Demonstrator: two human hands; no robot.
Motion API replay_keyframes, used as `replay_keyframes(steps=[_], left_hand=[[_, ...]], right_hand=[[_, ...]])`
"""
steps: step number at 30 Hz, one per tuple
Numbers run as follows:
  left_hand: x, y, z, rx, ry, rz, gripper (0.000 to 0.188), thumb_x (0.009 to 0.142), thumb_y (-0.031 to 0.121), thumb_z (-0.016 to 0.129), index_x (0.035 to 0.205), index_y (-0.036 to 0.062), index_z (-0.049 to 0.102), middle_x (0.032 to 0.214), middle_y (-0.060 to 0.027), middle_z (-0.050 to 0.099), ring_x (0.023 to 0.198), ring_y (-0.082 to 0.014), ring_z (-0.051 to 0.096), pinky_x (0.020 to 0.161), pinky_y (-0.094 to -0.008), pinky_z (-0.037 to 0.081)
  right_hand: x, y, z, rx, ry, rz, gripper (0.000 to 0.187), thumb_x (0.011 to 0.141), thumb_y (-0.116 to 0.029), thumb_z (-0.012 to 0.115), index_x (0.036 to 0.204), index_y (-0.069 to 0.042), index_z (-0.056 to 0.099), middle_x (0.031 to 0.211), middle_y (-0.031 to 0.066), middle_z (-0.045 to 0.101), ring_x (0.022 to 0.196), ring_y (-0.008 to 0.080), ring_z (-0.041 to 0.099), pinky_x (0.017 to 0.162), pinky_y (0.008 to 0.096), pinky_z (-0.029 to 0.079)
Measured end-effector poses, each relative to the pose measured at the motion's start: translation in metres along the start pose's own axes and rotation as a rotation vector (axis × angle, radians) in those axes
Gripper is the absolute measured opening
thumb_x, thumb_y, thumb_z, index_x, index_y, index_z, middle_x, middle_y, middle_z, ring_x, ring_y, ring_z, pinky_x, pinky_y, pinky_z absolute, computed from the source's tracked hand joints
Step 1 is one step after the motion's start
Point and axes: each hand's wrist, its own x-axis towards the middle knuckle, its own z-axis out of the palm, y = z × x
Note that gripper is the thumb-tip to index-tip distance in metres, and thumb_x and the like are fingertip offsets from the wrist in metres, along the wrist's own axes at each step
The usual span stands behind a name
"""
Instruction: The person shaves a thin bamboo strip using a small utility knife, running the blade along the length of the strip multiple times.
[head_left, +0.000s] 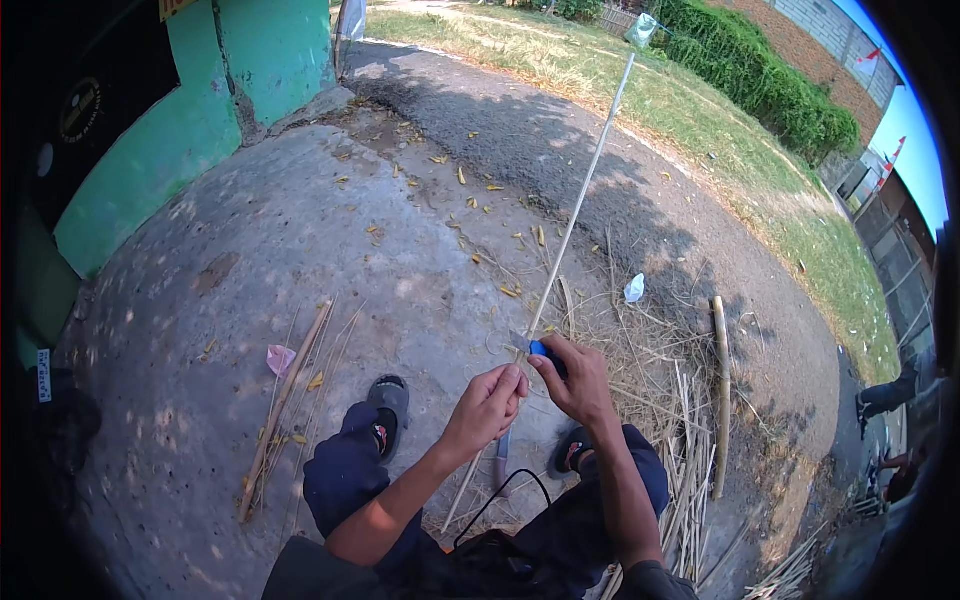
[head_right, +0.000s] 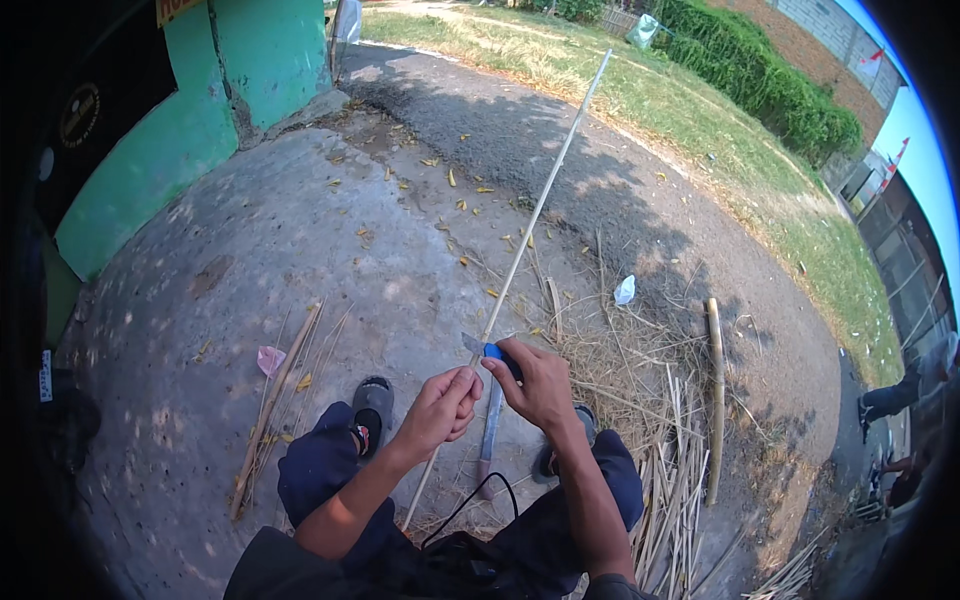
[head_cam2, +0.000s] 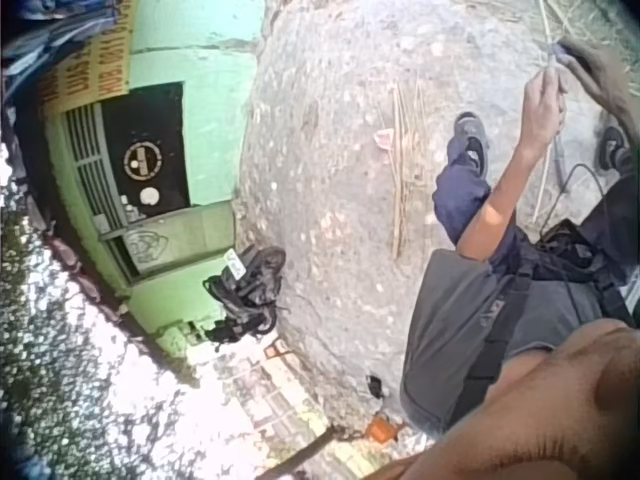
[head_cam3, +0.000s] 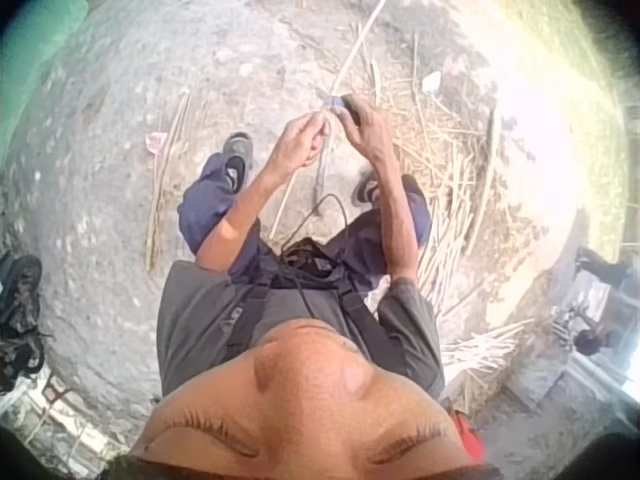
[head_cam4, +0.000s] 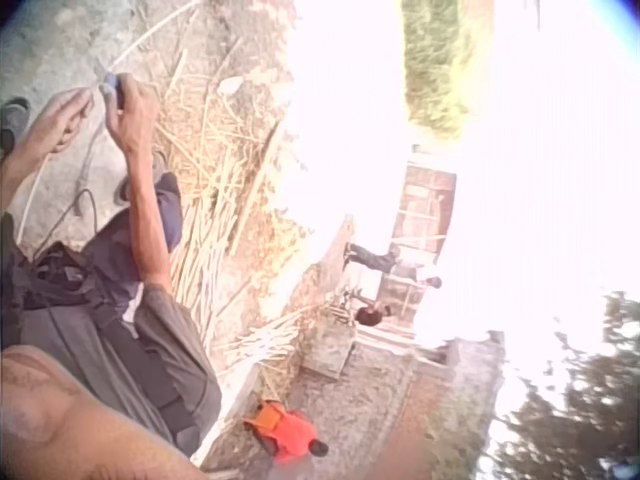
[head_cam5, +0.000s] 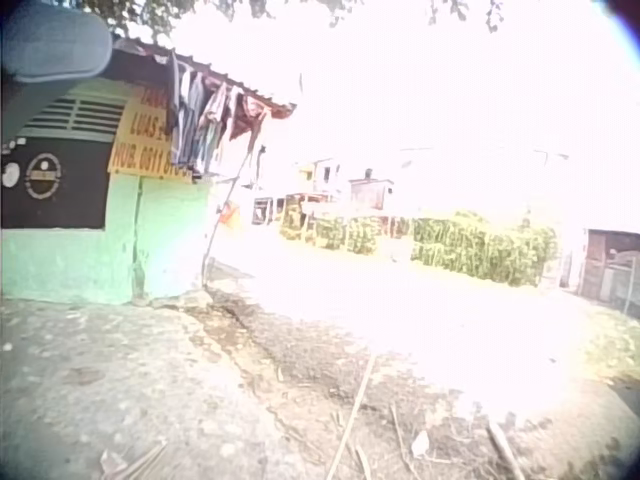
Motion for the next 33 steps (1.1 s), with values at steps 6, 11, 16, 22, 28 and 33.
replay_keyframes(steps=[6, 11, 16, 22, 28, 33], left_hand=[[0.001, -0.011, 0.003, 0.157, 0.074, 0.105, 0.038, 0.117, 0.039, 0.042, 0.093, 0.0101, 0.049, 0.061, 0.009, 0.032, 0.044, -0.0019, 0.029, 0.04, -0.023, 0.024], [0.01, -0.018, -0.001, 0.245, 0.098, 0.183, 0.038, 0.116, 0.04, 0.043, 0.092, 0.0105, 0.049, 0.06, 0.009, 0.03, 0.044, -0.0022, 0.028, 0.039, -0.0241, 0.023], [0.018, -0.016, 0.002, 0.232, 0.123, 0.153, 0.038, 0.116, 0.04, 0.043, 0.092, 0.0111, 0.049, 0.061, 0.009, 0.03, 0.045, -0.0024, 0.027, 0.039, -0.0244, 0.022], [0.016, -0.004, 0.011, 0.074, 0.087, 0.061, 0.037, 0.116, 0.039, 0.043, 0.093, 0.0115, 0.05, 0.062, 0.0092, 0.029, 0.045, -0.0024, 0.026, 0.04, -0.0242, 0.022], [0.023, -0.011, 0.011, 0.069, 0.08, 0.055, 0.036, 0.116, 0.038, 0.044, 0.093, 0.0116, 0.05, 0.062, 0.0094, 0.029, 0.045, -0.0013, 0.027, 0.04, -0.023, 0.021], [0.02, -0.004, 0.011, 0.049, 0.04, 0.036, 0.036, 0.116, 0.038, 0.043, 0.093, 0.0113, 0.05, 0.062, 0.0092, 0.03, 0.045, -0.0008, 0.027, 0.039, -0.0229, 0.021]], right_hand=[[0.004, -0.001, 0.003, 0.014, 0.057, -0.008, 0.032, 0.098, -0.037, 0.075, 0.105, -0.006, 0.073, 0.079, 0.0148, 0.072, 0.066, 0.0317, 0.072, 0.06, 0.0403, 0.054], [0.007, 0.001, 0.002, -0.046, 0.068, 0.023, 0.032, 0.097, -0.038, 0.075, 0.106, -0.008, 0.075, 0.08, 0.0138, 0.073, 0.067, 0.031, 0.073, 0.061, 0.0398, 0.055], [0.015, 0.008, 0.002, -0.118, 0.047, 0.064, 0.032, 0.097, -0.04, 0.075, 0.106, -0.01, 0.076, 0.079, 0.0122, 0.074, 0.068, 0.0305, 0.074, 0.06, 0.0401, 0.055], [0.012, 0.006, 0.002, -0.138, 0.147, 0.019, 0.031, 0.097, -0.036, 0.076, 0.101, -0.006, 0.075, 0.078, 0.0147, 0.072, 0.067, 0.0317, 0.072, 0.061, 0.0408, 0.054], [0.005, 0.017, 0.007, -0.135, 0.115, 0.077, 0.035, 0.1, -0.043, 0.072, 0.103, -0.009, 0.075, 0.073, 0.0132, 0.071, 0.061, 0.0282, 0.069, 0.056, 0.0406, 0.049], [0.003, 0.021, 0.006, 0.764, -0.157, 0.445, 0.047, 0.112, -0.046, 0.052, 0.098, -0.004, 0.069, 0.064, -0.0036, 0.048, 0.052, 0.0092, 0.039, 0.05, 0.0285, 0.03]])
